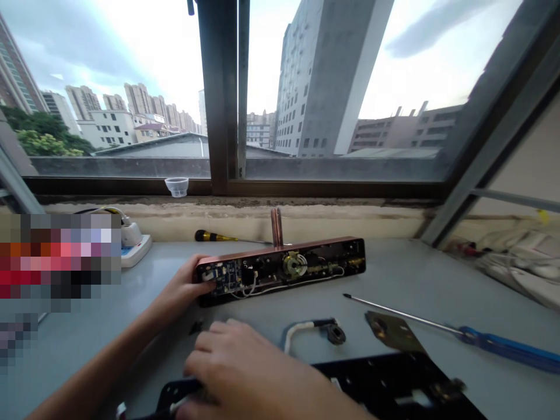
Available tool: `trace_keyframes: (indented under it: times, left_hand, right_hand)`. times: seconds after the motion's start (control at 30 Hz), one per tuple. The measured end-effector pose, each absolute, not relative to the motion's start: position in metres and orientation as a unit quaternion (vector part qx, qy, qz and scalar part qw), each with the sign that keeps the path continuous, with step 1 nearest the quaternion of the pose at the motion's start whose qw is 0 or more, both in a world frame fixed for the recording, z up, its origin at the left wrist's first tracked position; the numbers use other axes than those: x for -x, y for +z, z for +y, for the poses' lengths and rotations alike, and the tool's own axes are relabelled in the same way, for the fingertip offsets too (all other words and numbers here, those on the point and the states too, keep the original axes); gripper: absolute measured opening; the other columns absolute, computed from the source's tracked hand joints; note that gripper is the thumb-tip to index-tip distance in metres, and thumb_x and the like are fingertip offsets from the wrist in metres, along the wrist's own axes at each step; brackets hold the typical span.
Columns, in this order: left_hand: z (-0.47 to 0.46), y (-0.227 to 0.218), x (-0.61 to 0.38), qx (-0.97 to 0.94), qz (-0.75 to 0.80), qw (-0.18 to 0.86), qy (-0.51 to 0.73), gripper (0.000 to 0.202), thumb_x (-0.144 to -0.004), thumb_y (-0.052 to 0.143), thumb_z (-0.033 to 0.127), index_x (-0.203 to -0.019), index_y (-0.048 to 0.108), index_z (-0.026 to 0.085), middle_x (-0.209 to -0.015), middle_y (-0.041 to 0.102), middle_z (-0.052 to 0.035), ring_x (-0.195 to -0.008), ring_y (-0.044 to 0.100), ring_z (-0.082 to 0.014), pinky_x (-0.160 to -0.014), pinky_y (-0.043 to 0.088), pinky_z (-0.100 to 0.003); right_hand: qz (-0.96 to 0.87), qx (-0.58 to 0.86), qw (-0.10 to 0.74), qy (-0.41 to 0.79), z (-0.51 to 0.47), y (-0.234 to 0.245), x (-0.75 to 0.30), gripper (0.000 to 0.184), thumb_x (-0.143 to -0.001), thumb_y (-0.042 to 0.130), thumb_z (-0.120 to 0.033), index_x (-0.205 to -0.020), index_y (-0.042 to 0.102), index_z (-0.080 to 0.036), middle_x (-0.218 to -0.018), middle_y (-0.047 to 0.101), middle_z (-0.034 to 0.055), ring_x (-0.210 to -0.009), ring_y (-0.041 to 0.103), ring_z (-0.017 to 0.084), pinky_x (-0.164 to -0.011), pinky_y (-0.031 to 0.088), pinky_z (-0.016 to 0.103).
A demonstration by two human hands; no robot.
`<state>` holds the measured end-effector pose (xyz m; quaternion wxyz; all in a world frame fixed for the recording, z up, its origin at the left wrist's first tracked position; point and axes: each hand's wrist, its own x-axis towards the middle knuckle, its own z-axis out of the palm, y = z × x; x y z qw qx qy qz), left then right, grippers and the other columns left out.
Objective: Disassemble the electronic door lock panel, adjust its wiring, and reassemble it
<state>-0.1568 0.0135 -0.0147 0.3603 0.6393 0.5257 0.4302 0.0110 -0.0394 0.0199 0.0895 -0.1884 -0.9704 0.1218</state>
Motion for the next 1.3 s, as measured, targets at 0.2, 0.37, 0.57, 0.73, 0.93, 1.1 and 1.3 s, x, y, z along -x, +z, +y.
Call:
trace_keyframes:
  times: [0.2, 0.37, 0.57, 0.73, 0.93, 1.1, 1.3]
  left_hand:
    - [0.012, -0.01, 0.158, -0.633, 0.538, 0.365, 0.421, 0.033, -0.061, 0.057, 0.019, -0.093, 0.049, 0.019, -0.083, 0.057, 0.0007, -0.081, 0.051, -0.0195, -0.073, 0.04, -0.029]
    - [0.012, -0.007, 0.16, -0.638, 0.534, 0.367, 0.416, 0.031, -0.06, 0.056, 0.022, -0.091, 0.051, 0.019, -0.084, 0.059, 0.0001, -0.083, 0.052, -0.0201, -0.075, 0.04, -0.03]
    - [0.012, -0.003, 0.161, -0.639, 0.514, 0.382, 0.426, 0.035, -0.061, 0.055, 0.023, -0.095, 0.05, 0.017, -0.087, 0.06, -0.0006, -0.085, 0.053, -0.0204, -0.074, 0.041, -0.03]
    - [0.02, -0.008, 0.167, -0.635, 0.511, 0.395, 0.423, 0.038, -0.066, 0.057, 0.022, -0.102, 0.049, 0.018, -0.101, 0.06, -0.0023, -0.097, 0.052, -0.0211, -0.082, 0.039, -0.031]
    - [0.024, -0.012, 0.168, -0.594, 0.502, 0.435, 0.453, 0.039, -0.06, 0.061, 0.02, -0.097, 0.052, 0.018, -0.09, 0.063, -0.0006, -0.088, 0.056, -0.0197, -0.077, 0.042, -0.03]
    - [0.021, -0.011, 0.163, -0.573, 0.495, 0.453, 0.47, 0.039, -0.058, 0.061, 0.017, -0.097, 0.053, 0.017, -0.09, 0.064, -0.0006, -0.087, 0.057, -0.0193, -0.078, 0.042, -0.031]
    - [0.023, -0.016, 0.163, -0.587, 0.491, 0.438, 0.472, 0.035, -0.059, 0.058, 0.018, -0.094, 0.052, 0.017, -0.087, 0.062, 0.0, -0.086, 0.055, -0.019, -0.077, 0.041, -0.03]
  right_hand:
    - [-0.987, 0.124, 0.015, 0.103, -0.041, -0.002, 0.016, 0.019, -0.081, 0.055, -0.03, -0.09, 0.062, -0.016, -0.083, 0.065, 0.003, -0.077, 0.057, 0.016, -0.068, 0.04, 0.026]
    - [-0.895, 0.189, 0.18, 0.361, -0.04, 0.014, -0.001, 0.025, -0.076, 0.047, -0.012, -0.097, 0.059, -0.02, -0.088, 0.062, -0.0007, -0.077, 0.055, 0.008, -0.069, 0.04, 0.016]
    - [-0.782, 0.279, 0.286, 0.479, -0.025, 0.028, -0.026, 0.017, -0.087, 0.041, -0.031, -0.091, 0.049, -0.017, -0.068, 0.042, -0.0037, -0.058, 0.036, 0.006, -0.053, 0.034, 0.016]
    - [-0.798, 0.359, 0.324, 0.361, -0.001, 0.028, -0.041, 0.022, -0.09, 0.035, -0.033, -0.091, 0.052, -0.019, -0.078, 0.053, -0.001, -0.07, 0.046, 0.008, -0.065, 0.038, 0.019]
    - [-0.805, 0.435, 0.308, 0.26, 0.021, 0.022, -0.045, 0.022, -0.086, 0.042, -0.026, -0.072, 0.057, -0.016, -0.066, 0.055, -0.0016, -0.062, 0.047, 0.01, -0.06, 0.034, 0.021]
    - [-0.799, 0.487, 0.298, 0.188, 0.026, 0.019, -0.035, 0.015, -0.079, 0.05, -0.021, -0.071, 0.063, -0.016, -0.06, 0.058, -0.0014, -0.055, 0.046, 0.01, -0.056, 0.03, 0.022]
    - [-0.817, 0.489, 0.278, 0.13, 0.032, 0.022, -0.022, 0.021, -0.08, 0.048, -0.02, -0.07, 0.067, -0.017, -0.066, 0.064, 0.0008, -0.06, 0.052, 0.012, -0.059, 0.031, 0.023]
